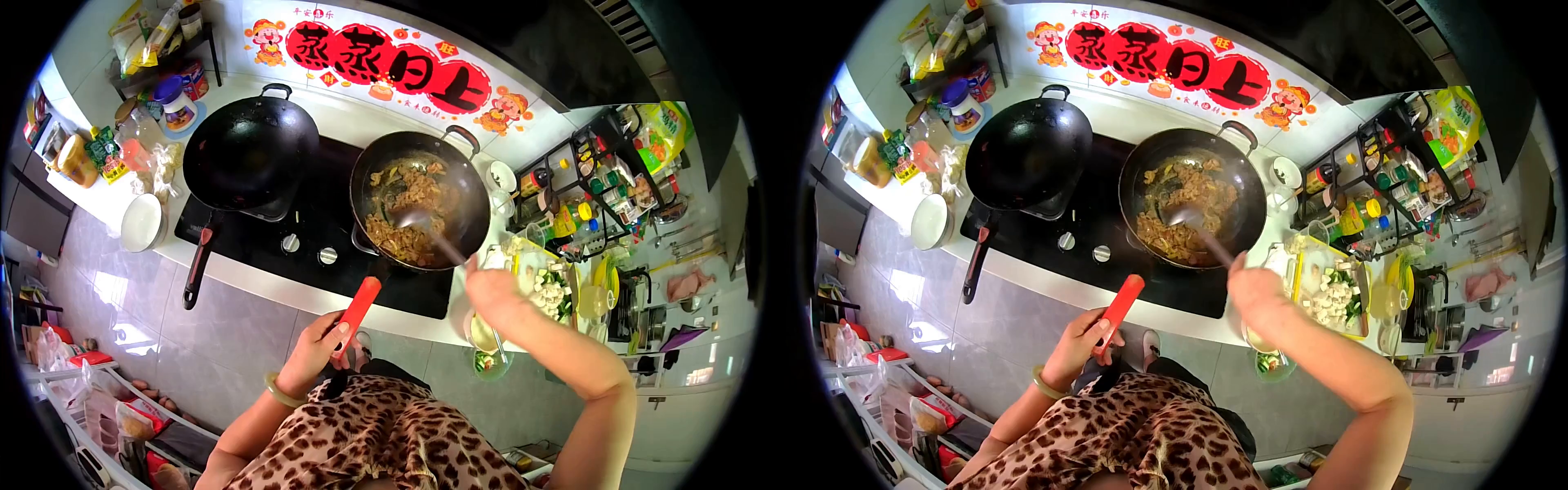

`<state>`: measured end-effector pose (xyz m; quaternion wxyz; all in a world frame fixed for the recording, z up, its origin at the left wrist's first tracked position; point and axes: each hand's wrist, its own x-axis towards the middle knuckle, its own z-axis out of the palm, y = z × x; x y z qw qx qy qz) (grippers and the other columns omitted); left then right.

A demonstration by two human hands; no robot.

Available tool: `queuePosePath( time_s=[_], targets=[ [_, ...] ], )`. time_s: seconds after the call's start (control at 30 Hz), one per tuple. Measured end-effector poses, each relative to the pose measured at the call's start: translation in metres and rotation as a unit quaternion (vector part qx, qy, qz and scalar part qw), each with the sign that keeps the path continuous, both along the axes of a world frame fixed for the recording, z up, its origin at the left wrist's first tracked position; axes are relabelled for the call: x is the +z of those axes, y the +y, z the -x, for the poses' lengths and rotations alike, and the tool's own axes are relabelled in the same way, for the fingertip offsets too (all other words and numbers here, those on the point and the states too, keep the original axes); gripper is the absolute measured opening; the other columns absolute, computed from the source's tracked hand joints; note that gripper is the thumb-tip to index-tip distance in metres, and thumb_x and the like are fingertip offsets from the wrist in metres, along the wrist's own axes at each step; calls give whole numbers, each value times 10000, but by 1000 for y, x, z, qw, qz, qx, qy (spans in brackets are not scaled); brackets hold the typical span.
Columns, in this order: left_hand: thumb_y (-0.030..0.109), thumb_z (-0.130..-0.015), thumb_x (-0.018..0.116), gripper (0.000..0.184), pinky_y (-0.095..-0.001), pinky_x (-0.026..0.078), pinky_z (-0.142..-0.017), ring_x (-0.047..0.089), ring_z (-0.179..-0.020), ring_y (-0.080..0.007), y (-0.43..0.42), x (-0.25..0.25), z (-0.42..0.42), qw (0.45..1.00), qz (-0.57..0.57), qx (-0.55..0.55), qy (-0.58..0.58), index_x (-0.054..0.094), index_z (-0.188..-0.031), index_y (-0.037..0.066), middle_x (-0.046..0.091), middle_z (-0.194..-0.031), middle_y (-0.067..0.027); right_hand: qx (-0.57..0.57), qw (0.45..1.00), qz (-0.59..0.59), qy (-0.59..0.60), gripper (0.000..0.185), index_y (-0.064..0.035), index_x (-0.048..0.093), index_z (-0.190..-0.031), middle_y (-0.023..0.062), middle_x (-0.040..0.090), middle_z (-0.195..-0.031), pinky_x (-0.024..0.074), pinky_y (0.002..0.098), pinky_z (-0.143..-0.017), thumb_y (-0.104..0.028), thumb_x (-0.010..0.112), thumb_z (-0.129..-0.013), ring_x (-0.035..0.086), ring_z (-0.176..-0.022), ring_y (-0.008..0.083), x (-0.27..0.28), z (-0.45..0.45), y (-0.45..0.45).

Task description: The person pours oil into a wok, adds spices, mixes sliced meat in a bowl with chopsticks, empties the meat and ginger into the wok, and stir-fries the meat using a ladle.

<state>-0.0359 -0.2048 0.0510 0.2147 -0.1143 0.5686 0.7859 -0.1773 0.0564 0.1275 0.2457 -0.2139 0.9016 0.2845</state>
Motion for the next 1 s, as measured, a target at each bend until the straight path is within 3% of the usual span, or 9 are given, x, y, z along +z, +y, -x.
queuePosePath(
  time_s=[0.13,0.23,0.33,0.43,0.6,0.7,0.8,0.93,1.0],
  targets=[
    [231,-977,423,391,-216,438,-456,544,-510,-108,-1,-5,-1,1000,3,-1,0,468,-1248,-47,634,-807,-95,-14,999,35,-28,507,91,366,-1332,163,678,-835,542,382,-649,-39,460,-851,677,-749,279,7,-18,23],
    [228,-978,422,395,-216,442,-456,542,-508,-107,-2,-7,1,1000,-6,-2,20,460,-1252,-53,635,-808,-99,-40,998,-10,39,429,26,446,-1294,140,670,-772,530,400,-583,-84,424,-879,672,-704,274,6,0,60],
    [221,-980,416,394,-215,442,-458,537,-505,-105,-1,-5,3,1000,-5,-5,14,453,-1255,-58,635,-814,-102,-52,992,80,83,291,-21,567,-1111,161,661,-778,511,441,-630,-95,417,-873,652,-744,335,24,8,47],
    [218,-982,412,391,-212,442,-459,536,-507,-103,-1,-4,2,1000,7,-4,12,451,-1253,-60,635,-819,-104,-54,988,116,83,272,-31,569,-1085,167,658,-793,502,455,-647,-94,410,-873,645,-763,353,10,22,30],
    [232,-984,414,394,-212,443,-463,539,-518,-101,0,-5,2,1000,2,-5,2,456,-1245,-61,634,-819,-103,-102,987,115,42,362,42,490,-1199,187,670,-891,525,447,-701,-82,405,-870,659,-826,348,-43,20,-7],
    [235,-983,414,392,-214,444,-462,538,-512,-101,1,-6,1,1000,-5,2,15,462,-1237,-61,635,-816,-100,-50,996,67,-15,447,88,405,-1289,189,673,-875,539,422,-654,-65,423,-869,672,-810,314,-29,-8,-13],
    [236,-984,415,387,-214,444,-462,540,-509,-102,0,-6,2,1000,-3,-3,19,468,-1226,-61,635,-814,-97,-91,995,25,44,493,132,369,-1302,191,676,-900,553,372,-678,-59,485,-862,681,-808,289,-12,14,10],
    [232,-983,418,381,-215,446,-463,544,-509,-103,0,-12,2,1000,-6,-11,29,469,-1221,-60,636,-810,-98,2,998,59,19,529,157,354,-1301,199,678,-850,556,378,-656,-25,496,-826,685,-733,292,-26,-21,-5],
    [228,-982,422,374,-215,446,-461,547,-509,-105,-2,-12,3,1000,-9,-9,15,469,-1219,-58,634,-802,-98,-21,999,47,-5,535,163,351,-1299,218,672,-843,554,391,-656,-17,498,-817,685,-739,295,-23,-32,-9]
  ],
)
